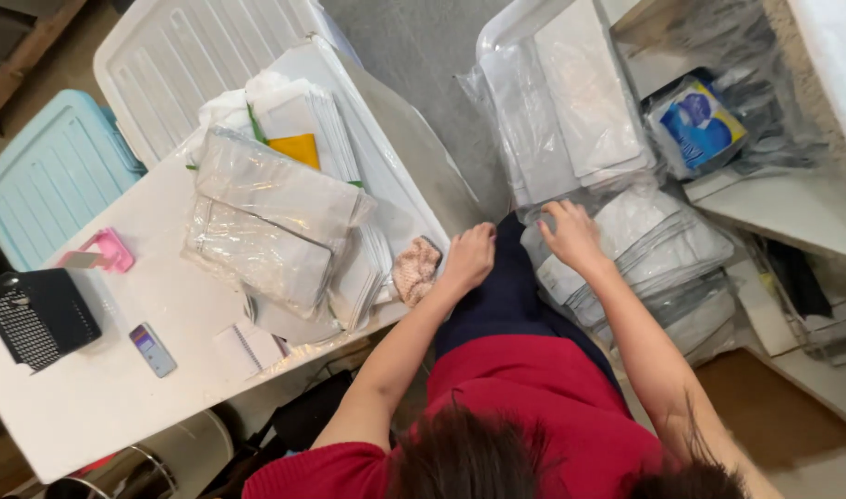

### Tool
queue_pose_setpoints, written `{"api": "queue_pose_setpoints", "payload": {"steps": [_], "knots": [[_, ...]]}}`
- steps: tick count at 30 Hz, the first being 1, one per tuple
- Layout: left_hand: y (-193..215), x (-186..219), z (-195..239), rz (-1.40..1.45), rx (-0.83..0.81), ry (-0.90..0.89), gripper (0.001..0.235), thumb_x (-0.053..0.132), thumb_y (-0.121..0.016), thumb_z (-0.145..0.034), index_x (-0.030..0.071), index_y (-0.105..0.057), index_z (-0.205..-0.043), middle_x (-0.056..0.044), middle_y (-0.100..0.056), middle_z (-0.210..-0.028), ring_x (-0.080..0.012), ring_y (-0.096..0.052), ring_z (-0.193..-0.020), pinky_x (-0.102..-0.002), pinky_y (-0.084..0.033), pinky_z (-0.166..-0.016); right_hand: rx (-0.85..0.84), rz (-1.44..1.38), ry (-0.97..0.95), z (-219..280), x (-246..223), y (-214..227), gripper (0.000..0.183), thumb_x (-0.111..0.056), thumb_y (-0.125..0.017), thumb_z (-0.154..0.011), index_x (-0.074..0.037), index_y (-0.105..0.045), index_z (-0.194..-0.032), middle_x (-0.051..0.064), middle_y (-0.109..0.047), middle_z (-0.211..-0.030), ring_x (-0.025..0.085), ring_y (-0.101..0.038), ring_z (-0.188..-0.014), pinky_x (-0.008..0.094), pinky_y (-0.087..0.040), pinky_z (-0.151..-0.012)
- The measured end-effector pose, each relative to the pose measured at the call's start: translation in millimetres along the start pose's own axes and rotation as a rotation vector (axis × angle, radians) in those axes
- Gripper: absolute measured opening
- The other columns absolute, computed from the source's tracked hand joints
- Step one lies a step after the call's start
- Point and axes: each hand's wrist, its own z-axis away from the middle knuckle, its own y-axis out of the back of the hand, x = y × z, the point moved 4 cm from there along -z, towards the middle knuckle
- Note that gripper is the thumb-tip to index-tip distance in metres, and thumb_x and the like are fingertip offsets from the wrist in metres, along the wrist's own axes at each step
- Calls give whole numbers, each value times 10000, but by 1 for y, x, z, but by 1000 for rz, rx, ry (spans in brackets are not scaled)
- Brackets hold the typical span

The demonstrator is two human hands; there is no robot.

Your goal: The person uses scissors to cut plastic packaging, organizes and stacks several packages, and secures one stack with green ribbon and another with a clear plastic band.

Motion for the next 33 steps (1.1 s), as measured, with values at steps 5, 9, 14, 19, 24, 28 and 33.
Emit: {"api": "queue_pose_setpoints", "payload": {"steps": [5, 9, 14, 19, 24, 28, 33], "knots": [[-21, -9, 22, -160, 132, -151, 203, 274, -460, -951, 216, -559, -1119, 12, -567, -828, -209, -656, -741, -384, -497, -727, -56, 130, 111, -8, -9, 24, 299, -328, -638, -961, -194, -693, -1222, 91, -685, -1124, 360, -671, -1064, 529, -577, -813], [-12, -11, 19, -160, 217, -123, 162, 297, -461, -928, 235, -559, -1042, 40, -541, -734, -160, -632, -689, -322, -520, -699, -48, 280, 182, -5, 14, 32, 279, -344, -649, -942, -226, -684, -1193, 61, -688, -1102, 332, -684, -1044, 522, -589, -801], [-3, -6, 14, -151, 239, -149, 117, 298, -472, -927, 232, -546, -989, 28, -555, -689, -164, -647, -658, -311, -532, -684, -61, 365, 151, 3, 62, 34, 291, -364, -646, -927, -239, -681, -1188, 54, -685, -1061, 327, -693, -1014, 527, -592, -782], [2, -3, 15, -141, 233, -149, 120, 288, -491, -904, 220, -566, -967, 20, -578, -656, -179, -660, -633, -327, -540, -663, -78, 299, 53, 13, 101, 36, 300, -352, -634, -947, -238, -689, -1219, 71, -689, -1044, 356, -703, -1008, 557, -592, -783], [3, -3, 13, -140, 221, -134, 121, 311, -485, -903, 229, -561, -951, 28, -581, -650, -167, -663, -625, -324, -540, -659, -66, 194, -13, 17, 103, 38, 281, -340, -633, -966, -213, -697, -1209, 86, -691, -1018, 367, -703, -991, 567, -593, -776], [3, -1, 11, -107, 118, -86, 151, 318, -483, -929, 214, -577, -986, 14, -634, -683, -184, -693, -648, -344, -545, -674, -49, 101, -24, 18, 89, 31, 265, -310, -660, -968, -175, -706, -1192, 102, -701, -1008, 382, -709, -969, 579, -599, -749], [3, 7, -3, 36, 63, 76, 261, 302, -461, -1001, 161, -560, -1197, -70, -689, -916, -278, -728, -805, -424, -549, -748, -88, -31, 9, 7, 47, 23, 257, -266, -672, -963, -142, -728, -1181, 136, -716, -992, 412, -710, -975, 565, -586, -797]]}}
